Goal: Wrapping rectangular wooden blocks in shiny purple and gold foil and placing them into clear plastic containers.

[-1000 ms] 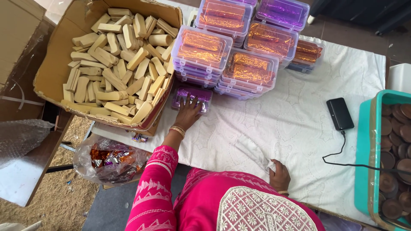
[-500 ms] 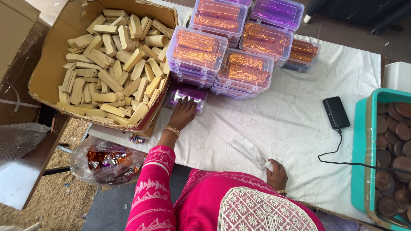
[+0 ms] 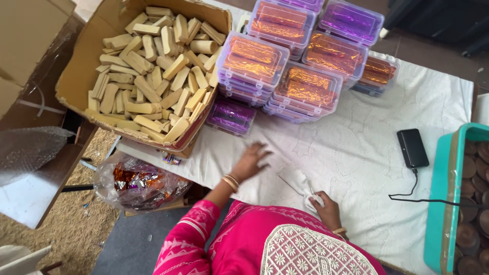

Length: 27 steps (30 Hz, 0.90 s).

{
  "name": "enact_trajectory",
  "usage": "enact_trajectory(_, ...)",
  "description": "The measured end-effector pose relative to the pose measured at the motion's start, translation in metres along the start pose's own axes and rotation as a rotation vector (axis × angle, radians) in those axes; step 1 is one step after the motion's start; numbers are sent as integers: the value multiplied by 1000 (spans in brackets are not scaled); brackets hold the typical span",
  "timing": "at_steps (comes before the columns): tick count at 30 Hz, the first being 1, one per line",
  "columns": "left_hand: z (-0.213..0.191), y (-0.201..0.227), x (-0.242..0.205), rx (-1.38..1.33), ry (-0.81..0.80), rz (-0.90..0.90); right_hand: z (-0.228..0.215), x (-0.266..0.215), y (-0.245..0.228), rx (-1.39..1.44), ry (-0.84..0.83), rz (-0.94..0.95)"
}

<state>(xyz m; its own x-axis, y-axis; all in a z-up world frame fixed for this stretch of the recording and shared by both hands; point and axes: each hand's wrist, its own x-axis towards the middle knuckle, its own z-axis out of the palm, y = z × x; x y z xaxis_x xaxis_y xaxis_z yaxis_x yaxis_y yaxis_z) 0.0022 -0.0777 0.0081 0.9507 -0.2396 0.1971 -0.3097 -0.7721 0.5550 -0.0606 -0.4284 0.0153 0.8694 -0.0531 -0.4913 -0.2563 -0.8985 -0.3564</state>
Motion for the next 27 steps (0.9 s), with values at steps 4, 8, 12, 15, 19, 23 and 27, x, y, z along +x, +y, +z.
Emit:
enact_trajectory(4,30,64,-6,-422,-307,22,11,31,-11,770,-144,-319)
enact_trajectory(8,93,78,-12,-774,-451,-47,-8,36,-50,1138,-214,-438)
enact_trajectory(12,80,67,-10,-955,-362,-52,7,36,-46,1145,-480,-186)
enact_trajectory(15,48,53,-8,-798,-423,-74,17,36,-32,1047,-619,-24)
enact_trajectory(19,-41,30,-2,-527,-184,-81,41,57,17,918,-366,-206)
enact_trajectory(23,-149,-23,5,-219,314,-203,19,40,26,833,-2,-278)
enact_trajectory(27,-228,-107,14,-98,586,-423,20,26,39,704,179,-353)
